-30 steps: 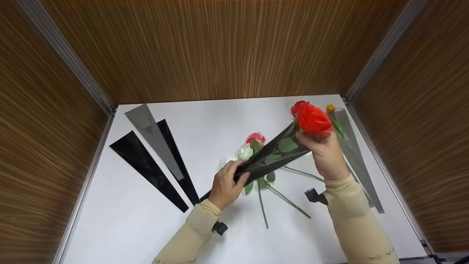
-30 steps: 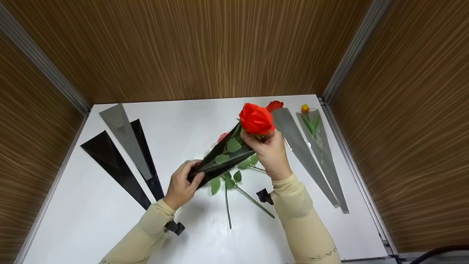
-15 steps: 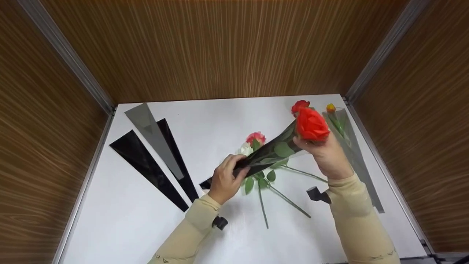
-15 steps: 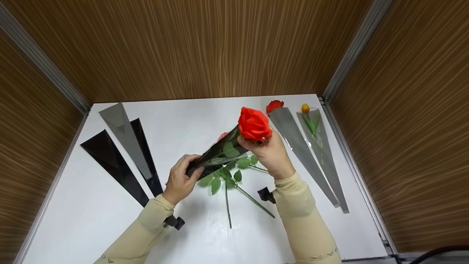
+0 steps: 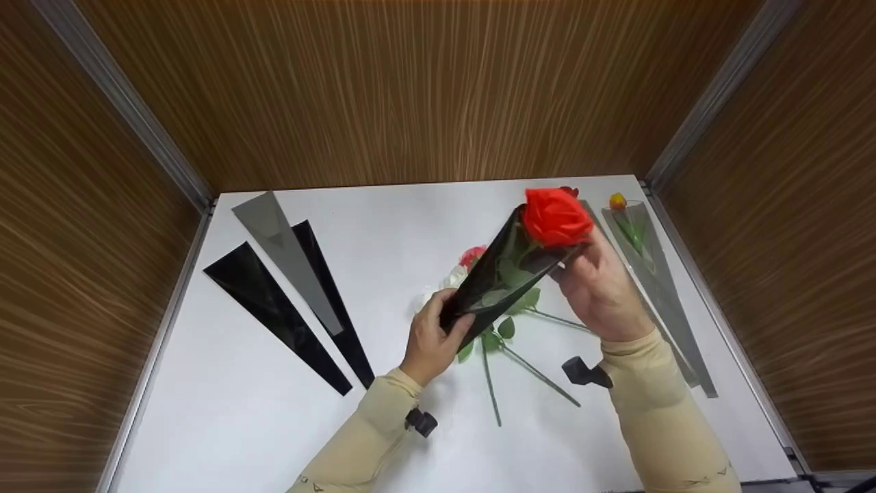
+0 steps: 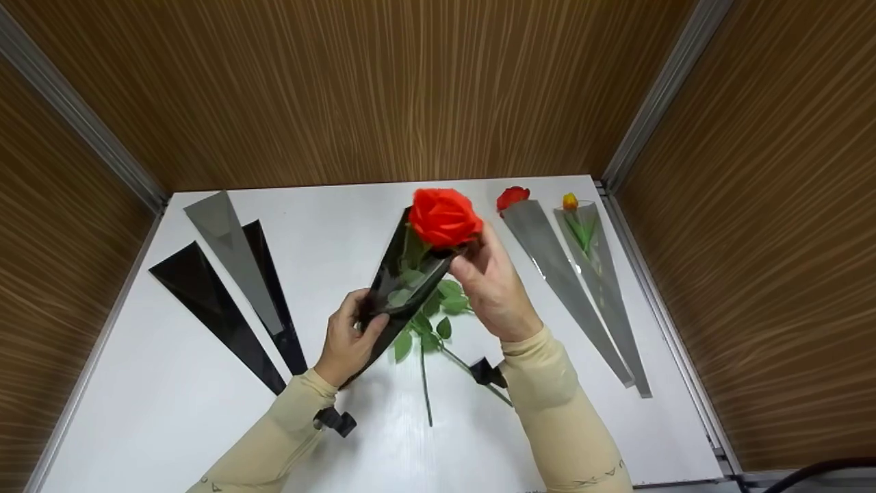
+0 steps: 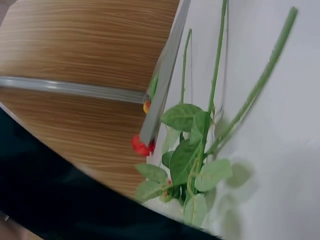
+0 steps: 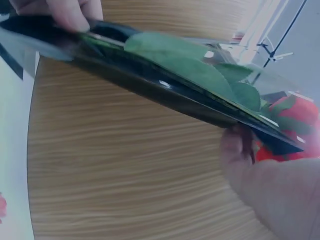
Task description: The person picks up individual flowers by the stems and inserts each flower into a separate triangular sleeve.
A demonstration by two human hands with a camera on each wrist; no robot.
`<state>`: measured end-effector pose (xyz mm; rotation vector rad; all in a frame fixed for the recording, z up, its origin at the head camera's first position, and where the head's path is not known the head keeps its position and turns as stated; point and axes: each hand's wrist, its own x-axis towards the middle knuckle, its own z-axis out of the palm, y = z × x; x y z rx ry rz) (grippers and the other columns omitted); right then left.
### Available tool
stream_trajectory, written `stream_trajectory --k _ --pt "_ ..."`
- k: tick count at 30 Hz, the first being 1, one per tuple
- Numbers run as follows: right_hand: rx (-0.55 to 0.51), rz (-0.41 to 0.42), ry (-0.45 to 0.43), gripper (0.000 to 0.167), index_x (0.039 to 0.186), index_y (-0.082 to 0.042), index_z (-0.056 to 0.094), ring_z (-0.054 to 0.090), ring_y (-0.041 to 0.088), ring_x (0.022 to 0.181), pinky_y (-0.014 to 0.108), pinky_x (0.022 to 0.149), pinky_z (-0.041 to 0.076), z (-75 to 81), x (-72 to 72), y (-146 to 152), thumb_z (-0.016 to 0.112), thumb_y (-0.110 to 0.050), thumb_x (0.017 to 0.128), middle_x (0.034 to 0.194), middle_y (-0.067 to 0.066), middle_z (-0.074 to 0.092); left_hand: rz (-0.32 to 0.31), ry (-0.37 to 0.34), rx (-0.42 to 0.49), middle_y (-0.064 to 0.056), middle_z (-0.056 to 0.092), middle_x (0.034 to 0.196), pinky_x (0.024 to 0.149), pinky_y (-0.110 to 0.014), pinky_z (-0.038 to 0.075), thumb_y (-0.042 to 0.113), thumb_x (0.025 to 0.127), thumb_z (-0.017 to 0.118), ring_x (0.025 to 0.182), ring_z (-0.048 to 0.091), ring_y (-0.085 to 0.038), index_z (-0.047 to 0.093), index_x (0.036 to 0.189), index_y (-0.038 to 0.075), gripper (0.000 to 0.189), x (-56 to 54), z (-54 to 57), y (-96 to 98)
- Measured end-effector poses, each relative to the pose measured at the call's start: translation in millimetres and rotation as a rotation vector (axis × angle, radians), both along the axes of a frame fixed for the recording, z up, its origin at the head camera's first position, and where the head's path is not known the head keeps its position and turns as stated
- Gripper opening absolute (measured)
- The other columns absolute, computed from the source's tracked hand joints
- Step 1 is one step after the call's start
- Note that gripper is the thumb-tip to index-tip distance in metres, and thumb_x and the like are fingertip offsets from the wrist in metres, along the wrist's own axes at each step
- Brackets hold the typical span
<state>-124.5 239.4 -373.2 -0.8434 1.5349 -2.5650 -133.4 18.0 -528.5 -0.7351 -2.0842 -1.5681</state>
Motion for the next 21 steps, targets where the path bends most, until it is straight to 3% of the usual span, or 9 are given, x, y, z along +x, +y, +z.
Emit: stream_trajectory --k 3,6,10,13,17,21 --pt "0.01 -0.033 -0.005 0.07 0.146 0.001 0.027 0.029 0.039 0.136 0.048 0.111 0.026 -6.9 -0.1 -9 0.066 -0.003 0.088 0.145 0.025 0.035 0.004 -0.016 0.056 -0.004 0.065 0.104 0.078 -0.035 0.049 0.016 0.089 0.071 0.09 0.061 -0.017 0.057 0.117 0.007 0.033 0.5 2.4 5.0" --pt "0.141 -0.114 -0.044 0.06 0.141 0.002 0.037 0.042 0.035 0.128 0.041 0.106 0.036 -17.1 0.5 -17 0.062 0.008 0.087 0.137 0.023 0.046 0.017 -0.014 0.116 -0.005 0.067 0.098 0.075 -0.036 0.049 0.01 0.085 0.074 0.085 0.062 -0.018 0.057 0.11 0.004 0.031 1.0 5.6 10.7" --pt "0.354 -0.19 -0.09 0.051 0.136 0.0 0.047 0.054 0.034 0.116 0.04 0.094 0.047 -34.7 1.4 -26 0.063 0.005 0.088 0.126 0.021 0.056 0.05 0.006 0.162 -0.01 0.067 0.095 0.074 -0.035 0.049 0.0 0.082 0.074 0.084 0.063 -0.021 0.054 0.107 -0.001 0.032 2.9 12.4 16.6" --pt "0.428 -0.207 -0.107 0.048 0.135 0.0 0.048 0.056 0.034 0.114 0.041 0.091 0.049 -48.4 2.0 -36 0.065 -0.002 0.09 0.123 0.019 0.058 0.077 0.021 0.199 -0.014 0.066 0.093 0.072 -0.035 0.05 -0.006 0.08 0.073 0.083 0.063 -0.022 0.051 0.105 -0.003 0.034 7.6 26.0 18.8" --pt "0.417 -0.221 -0.143 0.045 0.132 0.001 0.051 0.059 0.032 0.111 0.04 0.091 0.049 -64.3 2.8 -47 0.066 -0.005 0.09 0.119 0.018 0.061 0.103 0.032 0.246 -0.015 0.065 0.088 0.069 -0.035 0.05 -0.007 0.079 0.074 0.078 0.063 -0.023 0.05 0.102 -0.005 0.033 13.2 44.5 20.3" --pt "0.337 -0.267 -0.16 0.04 0.127 0.004 0.055 0.06 0.03 0.109 0.037 0.091 0.049 -72.6 2.3 -52 0.066 -0.001 0.089 0.116 0.019 0.063 0.121 -0.003 0.253 -0.014 0.066 0.086 0.068 -0.035 0.051 -0.002 0.077 0.078 0.078 0.065 -0.022 0.051 0.102 -0.004 0.037 14.0 49.1 22.3"
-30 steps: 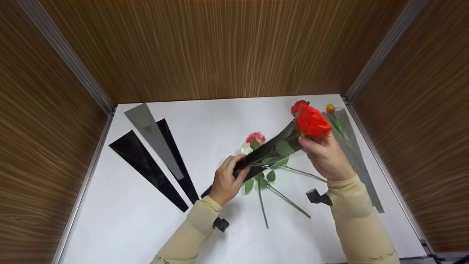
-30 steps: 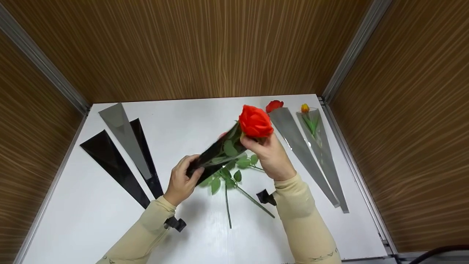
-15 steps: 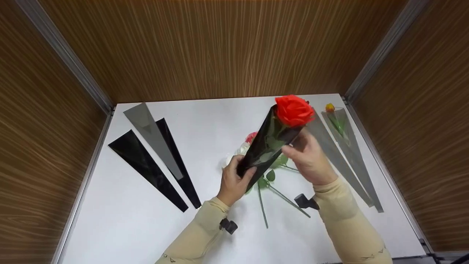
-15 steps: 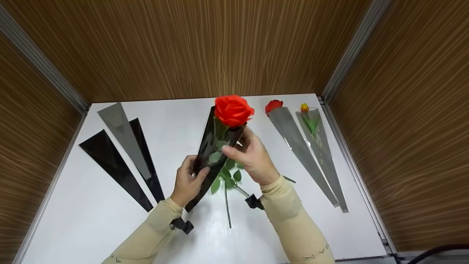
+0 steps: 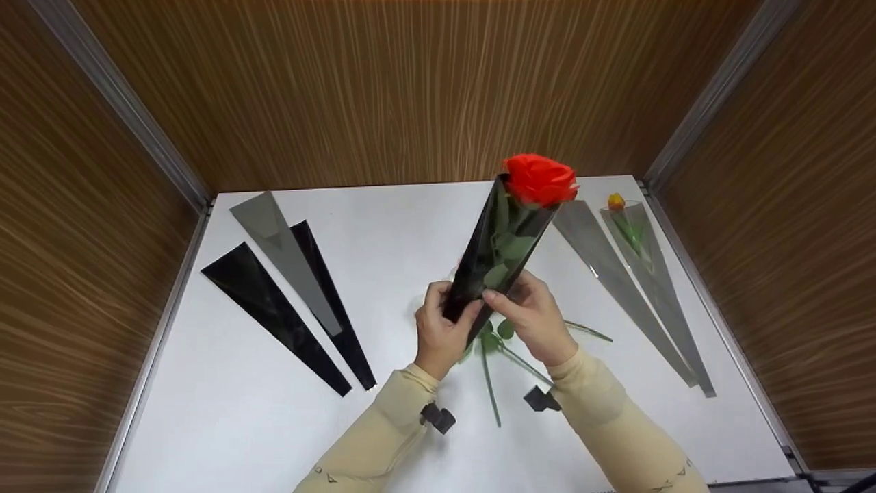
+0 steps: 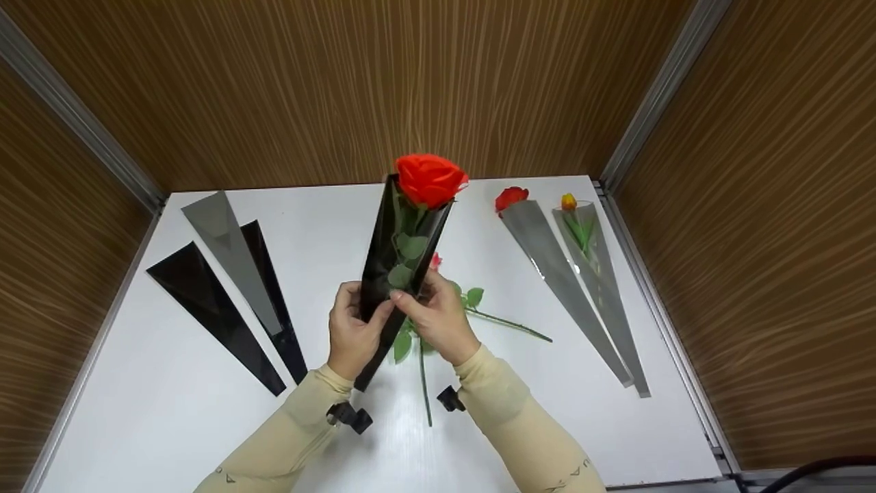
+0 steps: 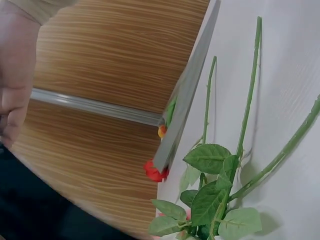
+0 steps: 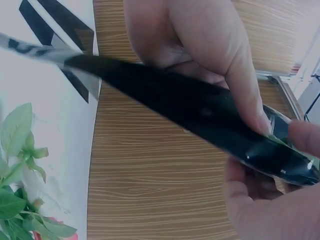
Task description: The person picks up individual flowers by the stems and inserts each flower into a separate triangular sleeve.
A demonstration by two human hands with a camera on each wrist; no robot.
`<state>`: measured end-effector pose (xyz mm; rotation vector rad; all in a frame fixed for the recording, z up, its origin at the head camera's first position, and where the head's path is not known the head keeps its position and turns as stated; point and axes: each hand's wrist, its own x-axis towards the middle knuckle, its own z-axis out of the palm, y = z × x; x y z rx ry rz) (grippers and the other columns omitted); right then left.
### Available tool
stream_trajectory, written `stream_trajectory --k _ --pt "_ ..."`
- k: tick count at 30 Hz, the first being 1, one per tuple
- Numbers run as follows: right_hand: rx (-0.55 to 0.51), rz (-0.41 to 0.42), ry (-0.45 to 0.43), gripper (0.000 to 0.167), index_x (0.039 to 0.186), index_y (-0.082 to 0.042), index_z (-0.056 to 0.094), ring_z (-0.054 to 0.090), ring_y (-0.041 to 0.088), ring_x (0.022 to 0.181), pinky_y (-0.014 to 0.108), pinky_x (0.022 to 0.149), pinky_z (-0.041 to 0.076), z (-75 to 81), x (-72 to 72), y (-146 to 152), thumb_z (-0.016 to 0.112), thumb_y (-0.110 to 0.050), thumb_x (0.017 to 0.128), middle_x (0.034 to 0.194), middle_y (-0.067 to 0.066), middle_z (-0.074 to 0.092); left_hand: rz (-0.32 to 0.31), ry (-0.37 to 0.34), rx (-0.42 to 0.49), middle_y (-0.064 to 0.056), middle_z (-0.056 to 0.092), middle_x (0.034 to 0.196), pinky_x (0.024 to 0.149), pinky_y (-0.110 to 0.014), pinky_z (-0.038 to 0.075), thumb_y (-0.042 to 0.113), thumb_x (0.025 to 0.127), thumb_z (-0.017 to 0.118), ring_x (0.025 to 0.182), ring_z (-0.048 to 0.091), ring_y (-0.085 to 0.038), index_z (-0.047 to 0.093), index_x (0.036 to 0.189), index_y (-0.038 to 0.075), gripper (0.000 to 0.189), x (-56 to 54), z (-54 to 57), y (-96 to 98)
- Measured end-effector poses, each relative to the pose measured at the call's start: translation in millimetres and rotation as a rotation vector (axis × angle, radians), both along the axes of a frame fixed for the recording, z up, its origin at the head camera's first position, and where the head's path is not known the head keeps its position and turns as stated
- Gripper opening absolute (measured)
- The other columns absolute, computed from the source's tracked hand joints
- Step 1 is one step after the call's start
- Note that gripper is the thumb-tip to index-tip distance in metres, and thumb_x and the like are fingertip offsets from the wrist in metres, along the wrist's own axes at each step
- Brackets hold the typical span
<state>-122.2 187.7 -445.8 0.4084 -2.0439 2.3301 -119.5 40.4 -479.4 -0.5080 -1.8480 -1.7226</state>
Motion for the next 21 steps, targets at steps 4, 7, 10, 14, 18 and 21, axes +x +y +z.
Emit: stream_trajectory --k 4,7,10,14,18,21 --pt "0.01 -0.031 0.047 0.033 0.122 0.004 0.059 0.062 0.029 0.107 0.036 0.088 0.051 1.0 -1.5 2 0.065 0.001 0.089 0.114 0.017 0.065 -0.087 -0.052 0.0 -0.016 0.067 0.094 0.074 -0.036 0.052 0.0 0.08 0.076 0.086 0.067 -0.023 0.048 0.112 -0.007 0.043 1.4 2.0 -2.0" --pt "0.09 -0.038 0.114 0.032 0.121 0.003 0.06 0.063 0.029 0.103 0.035 0.085 0.052 3.7 -2.5 5 0.064 0.002 0.09 0.112 0.016 0.066 -0.166 -0.069 0.001 -0.017 0.066 0.099 0.075 -0.038 0.052 -0.004 0.082 0.072 0.087 0.065 -0.024 0.047 0.117 -0.01 0.043 1.6 5.8 -5.4" --pt "0.148 -0.055 0.186 0.037 0.126 0.002 0.056 0.063 0.029 0.102 0.035 0.084 0.053 5.2 -3.2 6 0.064 0.002 0.089 0.113 0.017 0.064 -0.221 -0.101 0.014 -0.017 0.066 0.098 0.072 -0.037 0.053 -0.006 0.082 0.07 0.084 0.065 -0.022 0.052 0.116 -0.01 0.039 0.9 10.3 -6.7" --pt "0.155 -0.09 0.183 0.042 0.127 0.001 0.051 0.064 0.029 0.098 0.034 0.079 0.054 5.9 -2.7 4 0.067 -0.001 0.088 0.108 0.017 0.065 -0.288 -0.154 0.026 -0.017 0.069 0.096 0.069 -0.032 0.053 -0.007 0.082 0.07 0.081 0.067 -0.019 0.056 0.114 -0.01 0.035 0.8 16.1 -5.8" --pt "0.139 -0.114 0.13 0.044 0.126 -0.001 0.048 0.065 0.03 0.097 0.034 0.077 0.055 5.0 -2.1 3 0.07 -0.005 0.088 0.106 0.018 0.066 -0.303 -0.164 0.027 -0.017 0.07 0.095 0.069 -0.03 0.054 -0.007 0.082 0.07 0.08 0.068 -0.018 0.059 0.109 -0.011 0.029 0.9 21.7 -4.0" --pt "0.118 -0.127 0.108 0.047 0.128 -0.001 0.046 0.06 0.031 0.104 0.034 0.081 0.053 4.0 -1.3 4 0.069 -0.006 0.088 0.113 0.017 0.062 -0.28 -0.167 0.037 -0.016 0.071 0.092 0.07 -0.03 0.055 -0.006 0.082 0.071 0.079 0.068 -0.016 0.063 0.104 -0.009 0.024 0.2 25.3 -2.6"
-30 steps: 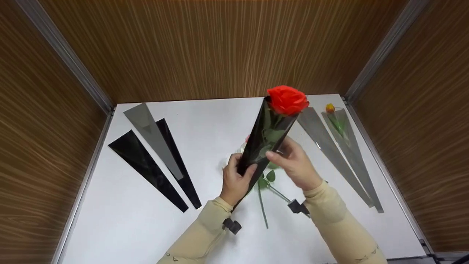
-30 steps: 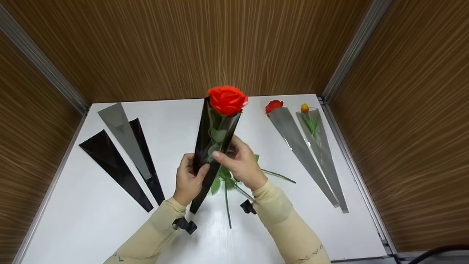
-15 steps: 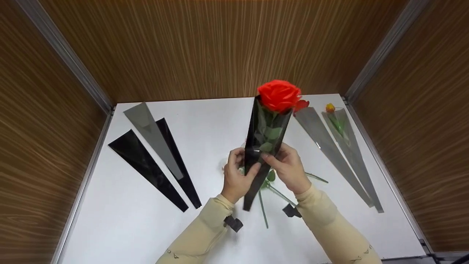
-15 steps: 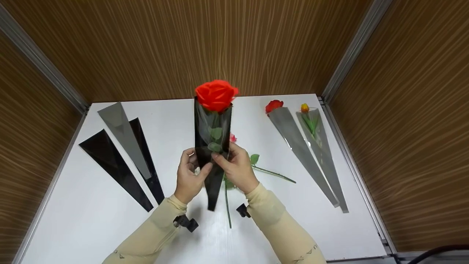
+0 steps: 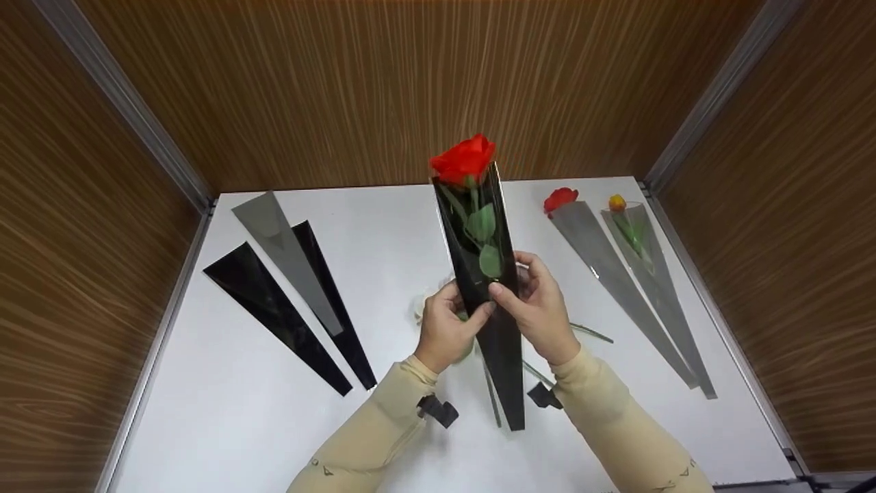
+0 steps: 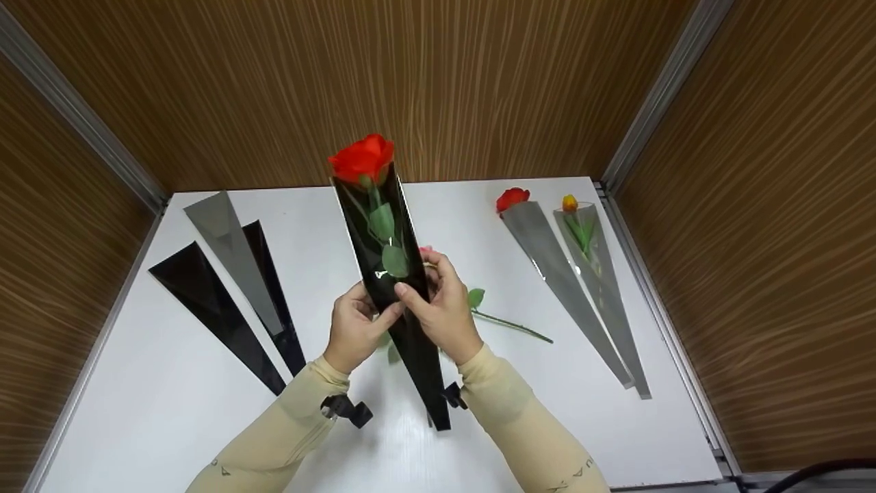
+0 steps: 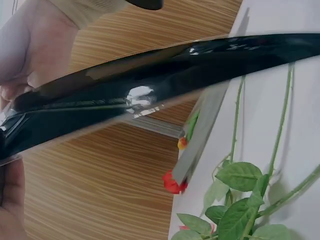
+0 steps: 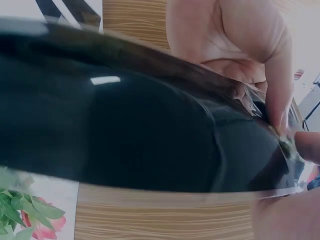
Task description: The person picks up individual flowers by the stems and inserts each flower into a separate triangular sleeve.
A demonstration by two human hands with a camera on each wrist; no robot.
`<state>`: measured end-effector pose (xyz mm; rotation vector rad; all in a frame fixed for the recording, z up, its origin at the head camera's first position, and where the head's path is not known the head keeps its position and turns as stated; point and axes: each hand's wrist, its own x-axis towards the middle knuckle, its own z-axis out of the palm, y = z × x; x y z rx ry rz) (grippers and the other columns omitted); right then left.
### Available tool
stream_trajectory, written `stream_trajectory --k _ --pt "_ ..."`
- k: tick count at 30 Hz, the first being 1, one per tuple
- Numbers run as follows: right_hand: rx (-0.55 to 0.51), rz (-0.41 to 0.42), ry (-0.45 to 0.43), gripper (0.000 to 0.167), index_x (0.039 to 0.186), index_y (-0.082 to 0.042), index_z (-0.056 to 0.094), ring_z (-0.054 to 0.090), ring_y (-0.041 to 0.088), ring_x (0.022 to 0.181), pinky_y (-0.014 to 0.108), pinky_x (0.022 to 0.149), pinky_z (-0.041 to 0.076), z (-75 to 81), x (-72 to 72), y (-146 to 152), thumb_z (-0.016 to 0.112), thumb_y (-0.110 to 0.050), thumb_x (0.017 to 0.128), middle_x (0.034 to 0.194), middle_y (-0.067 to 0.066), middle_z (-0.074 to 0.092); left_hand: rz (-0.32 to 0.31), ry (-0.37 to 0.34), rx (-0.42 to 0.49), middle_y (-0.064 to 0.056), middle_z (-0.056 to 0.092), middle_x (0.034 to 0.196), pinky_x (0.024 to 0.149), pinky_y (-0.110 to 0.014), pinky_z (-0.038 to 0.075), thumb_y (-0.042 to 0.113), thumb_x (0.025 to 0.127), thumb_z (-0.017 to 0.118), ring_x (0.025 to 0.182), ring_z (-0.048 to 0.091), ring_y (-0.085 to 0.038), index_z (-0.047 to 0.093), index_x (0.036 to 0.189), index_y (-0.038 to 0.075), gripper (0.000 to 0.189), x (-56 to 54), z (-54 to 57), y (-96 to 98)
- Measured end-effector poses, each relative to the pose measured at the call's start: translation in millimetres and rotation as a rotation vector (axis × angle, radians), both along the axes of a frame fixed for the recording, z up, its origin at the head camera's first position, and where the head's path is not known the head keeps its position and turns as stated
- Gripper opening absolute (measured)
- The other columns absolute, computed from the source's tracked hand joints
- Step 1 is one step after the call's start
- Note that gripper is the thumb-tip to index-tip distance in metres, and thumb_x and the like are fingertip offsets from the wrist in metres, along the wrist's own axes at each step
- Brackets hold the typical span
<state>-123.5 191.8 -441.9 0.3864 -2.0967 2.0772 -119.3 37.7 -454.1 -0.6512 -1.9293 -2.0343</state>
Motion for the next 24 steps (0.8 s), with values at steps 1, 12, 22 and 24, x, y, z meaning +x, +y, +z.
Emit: stream_trajectory --k 1,12,22,24 --pt "-0.005 -0.002 -0.007 0.047 0.128 -0.001 0.046 0.058 0.031 0.105 0.034 0.083 0.053 -0.7 0.5 1 0.069 -0.006 0.088 0.115 0.017 0.06 0.011 -0.001 0.007 -0.016 0.071 0.091 0.07 -0.031 0.055 -0.005 0.082 0.072 0.079 0.068 -0.016 0.064 0.103 -0.009 0.023 -0.4 0.8 0.2" --pt "0.205 0.051 0.002 0.02 0.106 0.008 0.065 0.064 0.018 0.088 0.026 0.077 0.052 9.2 11.1 2 0.068 0.003 0.087 0.097 0.015 0.068 0.169 0.072 0.046 -0.012 0.065 0.069 0.059 -0.033 0.05 -0.005 0.079 0.075 0.064 0.061 -0.012 0.065 0.082 -0.006 0.01 -8.7 8.0 -0.4" --pt "0.292 0.048 0.147 0.011 0.097 0.008 0.069 0.064 0.016 0.078 0.023 0.068 0.052 13.6 -0.1 11 0.067 0.006 0.086 0.09 0.014 0.071 0.114 0.014 0.073 -0.015 0.066 0.082 0.069 -0.035 0.054 -0.005 0.081 0.073 0.074 0.065 -0.015 0.061 0.098 -0.008 0.021 -10.8 8.2 -1.1" --pt "0.306 0.036 0.142 0.01 0.095 0.009 0.069 0.064 0.016 0.078 0.023 0.069 0.052 15.5 -4.3 16 0.067 0.006 0.086 0.089 0.016 0.071 0.093 -0.005 0.075 -0.017 0.065 0.089 0.074 -0.039 0.054 -0.005 0.083 0.071 0.081 0.066 -0.022 0.057 0.107 -0.009 0.028 -11.5 5.2 -3.4"
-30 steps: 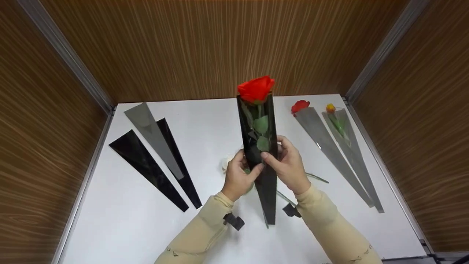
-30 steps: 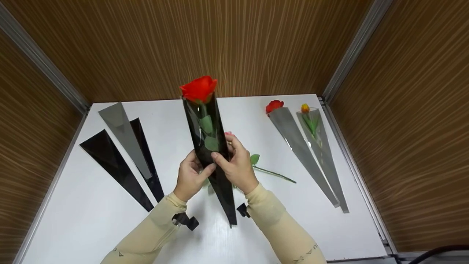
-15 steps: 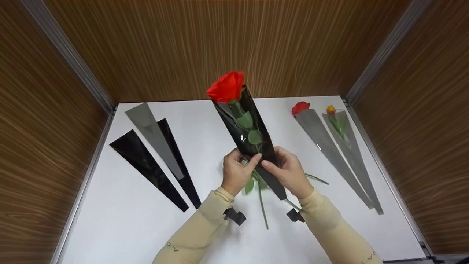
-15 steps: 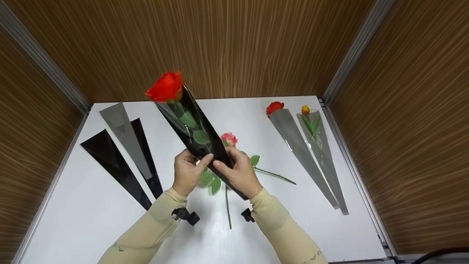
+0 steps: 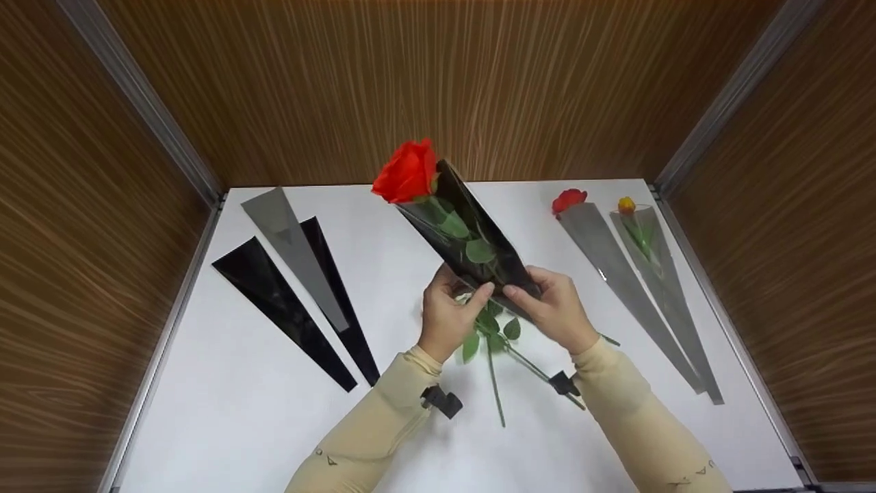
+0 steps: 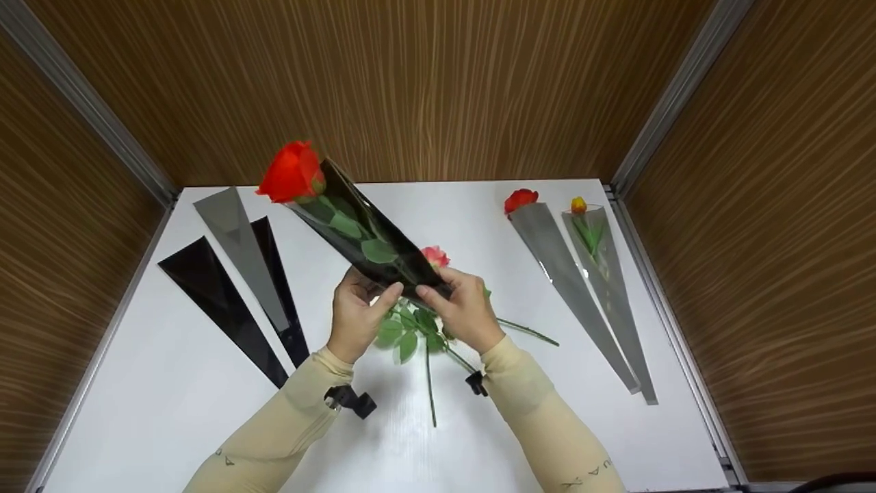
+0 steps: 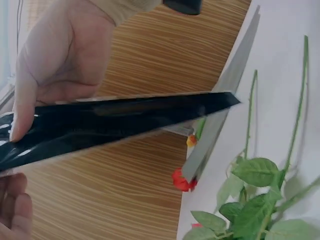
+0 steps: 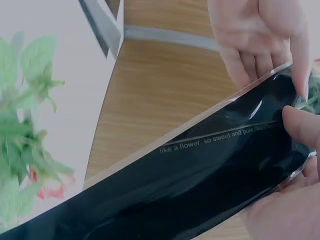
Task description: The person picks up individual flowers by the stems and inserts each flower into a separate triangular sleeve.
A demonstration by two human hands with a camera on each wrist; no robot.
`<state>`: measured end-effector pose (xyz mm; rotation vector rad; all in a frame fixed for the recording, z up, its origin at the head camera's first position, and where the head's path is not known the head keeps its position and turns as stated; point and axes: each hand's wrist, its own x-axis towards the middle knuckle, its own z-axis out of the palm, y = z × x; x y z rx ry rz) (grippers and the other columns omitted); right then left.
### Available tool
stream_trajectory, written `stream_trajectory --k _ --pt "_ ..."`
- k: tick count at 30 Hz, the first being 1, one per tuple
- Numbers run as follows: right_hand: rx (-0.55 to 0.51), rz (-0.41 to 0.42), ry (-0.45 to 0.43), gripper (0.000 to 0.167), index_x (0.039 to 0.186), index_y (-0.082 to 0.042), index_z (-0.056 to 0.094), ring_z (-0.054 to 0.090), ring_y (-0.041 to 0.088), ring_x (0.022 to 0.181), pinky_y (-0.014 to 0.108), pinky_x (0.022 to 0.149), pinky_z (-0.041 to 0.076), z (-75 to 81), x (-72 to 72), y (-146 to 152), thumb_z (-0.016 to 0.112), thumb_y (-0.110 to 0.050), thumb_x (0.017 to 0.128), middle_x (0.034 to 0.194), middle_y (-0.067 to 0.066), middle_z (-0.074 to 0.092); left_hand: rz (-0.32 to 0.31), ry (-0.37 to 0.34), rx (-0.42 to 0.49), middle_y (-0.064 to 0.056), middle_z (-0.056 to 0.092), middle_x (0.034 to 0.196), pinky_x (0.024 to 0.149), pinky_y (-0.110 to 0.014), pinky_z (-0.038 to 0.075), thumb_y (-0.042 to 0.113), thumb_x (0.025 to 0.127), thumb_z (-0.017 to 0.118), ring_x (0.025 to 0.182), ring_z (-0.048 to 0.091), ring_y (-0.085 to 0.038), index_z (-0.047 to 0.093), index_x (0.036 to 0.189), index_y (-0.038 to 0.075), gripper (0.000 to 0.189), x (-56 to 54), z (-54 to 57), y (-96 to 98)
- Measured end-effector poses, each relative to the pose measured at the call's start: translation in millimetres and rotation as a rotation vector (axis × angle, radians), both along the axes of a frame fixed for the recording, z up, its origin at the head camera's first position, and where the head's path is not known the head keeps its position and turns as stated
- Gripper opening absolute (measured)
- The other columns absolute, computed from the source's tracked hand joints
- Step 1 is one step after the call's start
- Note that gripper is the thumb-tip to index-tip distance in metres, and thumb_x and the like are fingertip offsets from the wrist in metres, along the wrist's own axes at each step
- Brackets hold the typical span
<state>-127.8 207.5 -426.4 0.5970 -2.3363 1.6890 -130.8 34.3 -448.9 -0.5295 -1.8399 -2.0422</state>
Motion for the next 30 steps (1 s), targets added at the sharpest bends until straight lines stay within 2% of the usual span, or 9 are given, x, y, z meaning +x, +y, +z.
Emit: stream_trajectory --k 2,6,8,11,15,18,21,25,30 --pt "0.017 -0.03 -0.021 0.01 0.094 0.01 0.069 0.064 0.017 0.078 0.022 0.07 0.051 1.7 -4.7 7 0.068 0.006 0.085 0.088 0.018 0.071 -0.019 -0.009 0.001 -0.022 0.064 0.096 0.078 -0.043 0.053 -0.007 0.084 0.068 0.088 0.065 -0.031 0.052 0.114 -0.011 0.034 -1.5 -6.8 -2.8" --pt "0.047 -0.105 -0.074 0.014 0.097 0.011 0.068 0.065 0.015 0.08 0.022 0.073 0.05 -1.6 -21.3 30 0.069 0.004 0.085 0.092 0.022 0.07 -0.013 -0.02 -0.027 -0.024 0.065 0.102 0.08 -0.046 0.052 -0.007 0.087 0.065 0.094 0.063 -0.038 0.049 0.121 -0.011 0.038 -9.0 -32.3 -12.7" --pt "0.061 -0.138 -0.09 0.016 0.099 0.011 0.068 0.064 0.013 0.08 0.021 0.074 0.05 -8.1 -34.3 45 0.069 0.002 0.085 0.094 0.023 0.069 0.009 -0.033 -0.067 -0.02 0.066 0.102 0.081 -0.043 0.052 -0.004 0.088 0.066 0.094 0.064 -0.034 0.051 0.122 -0.008 0.037 -13.0 -46.2 -20.4" --pt "0.096 -0.188 -0.124 0.021 0.102 0.01 0.068 0.062 0.011 0.079 0.02 0.072 0.05 -21.6 -55.3 72 0.07 -0.005 0.087 0.095 0.021 0.069 0.038 -0.05 -0.135 -0.014 0.068 0.1 0.081 -0.038 0.053 0.003 0.089 0.067 0.093 0.065 -0.027 0.054 0.12 -0.002 0.034 -15.2 -60.9 -35.8" --pt "0.169 -0.252 -0.207 0.027 0.104 0.008 0.067 0.061 0.012 0.077 0.02 0.067 0.05 -33.2 -75.7 105 0.069 -0.014 0.09 0.093 0.016 0.068 0.088 -0.082 -0.235 -0.01 0.069 0.095 0.08 -0.037 0.052 0.007 0.089 0.068 0.089 0.065 -0.021 0.059 0.114 0.002 0.027 -16.6 -75.9 -56.2" --pt "0.212 -0.287 -0.276 0.03 0.107 0.007 0.066 0.06 0.012 0.077 0.02 0.066 0.05 -43.8 -87.9 128 0.067 -0.019 0.092 0.096 0.015 0.066 0.125 -0.11 -0.317 -0.006 0.069 0.093 0.079 -0.041 0.051 0.008 0.088 0.069 0.088 0.065 -0.019 0.062 0.11 0.004 0.023 -18.2 -85.3 -70.8" --pt "0.243 -0.316 -0.347 0.031 0.11 0.006 0.064 0.058 0.014 0.08 0.02 0.068 0.049 -57.9 -97.0 147 0.064 -0.021 0.094 0.101 0.016 0.064 0.158 -0.155 -0.409 -0.002 0.069 0.092 0.08 -0.043 0.049 0.013 0.088 0.07 0.088 0.064 -0.016 0.064 0.108 0.007 0.022 -20.3 -95.0 -86.7" --pt "0.293 -0.36 -0.421 0.033 0.113 0.007 0.061 0.056 0.018 0.085 0.022 0.07 0.047 -78.9 -103.9 167 0.06 -0.021 0.096 0.106 0.019 0.062 0.208 -0.211 -0.534 -0.003 0.068 0.095 0.08 -0.042 0.047 0.016 0.088 0.07 0.093 0.062 -0.019 0.064 0.109 0.009 0.022 -24.0 -111.1 -110.6" --pt "0.349 -0.407 -0.493 0.04 0.121 0.011 0.056 0.056 0.031 0.098 0.039 0.084 0.047 -98.8 -106.8 182 0.059 -0.021 0.097 0.115 0.026 0.059 0.248 -0.317 -0.654 -0.008 0.066 0.103 0.082 -0.042 0.046 0.019 0.09 0.068 0.098 0.059 -0.028 0.063 0.112 0.009 0.025 -26.6 -130.0 -136.5"
